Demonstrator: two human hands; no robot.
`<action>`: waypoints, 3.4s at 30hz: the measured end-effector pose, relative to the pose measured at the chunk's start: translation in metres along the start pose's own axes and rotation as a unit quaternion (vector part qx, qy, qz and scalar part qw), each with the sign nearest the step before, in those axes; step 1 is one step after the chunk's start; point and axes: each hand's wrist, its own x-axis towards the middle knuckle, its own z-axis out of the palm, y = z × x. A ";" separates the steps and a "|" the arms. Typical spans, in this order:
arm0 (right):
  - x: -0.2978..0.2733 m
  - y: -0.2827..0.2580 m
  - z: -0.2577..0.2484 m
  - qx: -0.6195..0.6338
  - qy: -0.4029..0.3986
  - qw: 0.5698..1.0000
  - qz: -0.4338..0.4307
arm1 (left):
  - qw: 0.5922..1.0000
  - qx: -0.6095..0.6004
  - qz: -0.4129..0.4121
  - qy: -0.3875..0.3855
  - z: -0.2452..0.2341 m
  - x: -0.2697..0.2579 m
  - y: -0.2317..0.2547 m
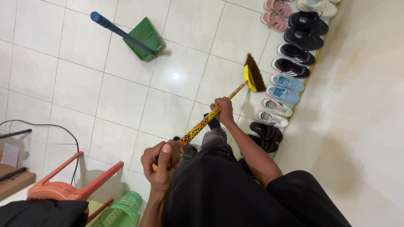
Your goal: The person sweeps the tiled floor using a broom, gathering dust and small debris toward a green dustpan.
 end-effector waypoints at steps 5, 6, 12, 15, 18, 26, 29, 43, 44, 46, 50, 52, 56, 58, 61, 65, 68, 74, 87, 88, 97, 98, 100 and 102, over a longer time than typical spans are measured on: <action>-0.018 -0.016 0.021 0.006 0.056 0.998 0.042 | 0.999 0.015 0.008 -0.029 -0.016 -0.006 0.009; -0.023 -0.021 0.024 0.013 0.053 0.998 0.032 | 0.999 0.021 0.010 -0.034 -0.022 -0.009 0.011; -0.056 -0.052 0.070 0.021 0.085 0.996 0.007 | 0.998 0.020 0.007 -0.059 -0.080 -0.032 0.015; -0.070 -0.064 0.094 0.001 0.072 0.997 0.005 | 0.997 0.026 0.012 -0.074 -0.116 -0.049 0.019; -0.094 -0.079 0.119 0.007 0.067 0.998 0.014 | 0.997 0.027 0.005 -0.071 -0.149 -0.066 0.018; -0.110 -0.114 0.133 -0.010 0.013 0.999 0.040 | 0.997 0.018 -0.013 -0.073 -0.200 -0.097 0.033; -0.105 -0.125 0.112 -0.022 -0.011 0.998 0.056 | 0.995 -0.004 0.025 -0.094 -0.204 -0.104 0.041; -0.063 -0.043 -0.008 -0.066 -0.079 0.995 -0.005 | 0.987 -0.050 0.066 -0.134 -0.092 -0.075 0.004; -0.060 -0.031 -0.014 -0.063 -0.078 0.995 -0.002 | 0.984 -0.032 0.074 -0.156 -0.076 -0.072 0.000; -0.053 -0.006 -0.029 -0.041 -0.077 0.996 -0.032 | 0.980 -0.016 0.078 -0.181 -0.041 -0.066 -0.008; -0.051 0.023 -0.045 -0.023 -0.087 0.996 -0.011 | 0.971 0.030 0.085 -0.220 0.018 -0.058 -0.011; -0.048 0.029 -0.048 0.004 -0.038 0.999 0.001 | 0.974 0.042 0.078 -0.210 0.036 -0.050 -0.010; -0.039 0.031 -0.039 0.038 0.049 0.998 -0.005 | 0.982 0.036 0.070 -0.172 0.051 -0.035 -0.003; -0.033 0.028 -0.035 0.051 0.064 0.997 0.017 | 0.985 0.036 0.055 -0.158 0.052 -0.029 0.002; -0.027 0.023 -0.036 0.048 0.064 0.997 0.016 | 0.983 0.041 0.054 -0.170 0.051 -0.019 0.010; -0.031 0.008 -0.022 0.050 0.049 0.997 0.039 | 0.979 0.032 0.076 -0.187 0.044 -0.011 0.018; -0.033 -0.004 0.000 0.053 0.058 0.996 0.045 | 0.974 0.025 0.089 -0.209 0.023 -0.006 0.026; -0.048 -0.051 0.059 0.035 0.087 0.994 0.048 | 0.964 0.041 0.098 -0.243 -0.047 -0.001 0.041; -0.051 -0.138 0.118 0.020 0.082 0.995 0.055 | 0.957 0.008 0.069 -0.283 -0.172 0.009 0.061; -0.049 -0.145 0.114 0.021 0.060 0.996 0.065 | 0.956 0.006 0.070 -0.284 -0.178 0.009 0.061; -0.035 -0.179 0.066 0.004 0.007 0.994 0.113 | 0.971 -0.120 0.086 -0.189 -0.192 0.020 0.058; -0.035 -0.172 0.060 0.007 0.003 0.993 0.114 | 0.972 -0.122 0.083 -0.183 -0.187 0.023 0.055; -0.040 -0.153 0.049 0.010 -0.025 0.992 0.126 | 0.974 -0.117 0.080 -0.175 -0.175 0.024 0.047; -0.044 -0.132 0.042 0.006 -0.019 0.991 0.133 | 0.973 -0.116 0.063 -0.188 -0.156 0.030 0.037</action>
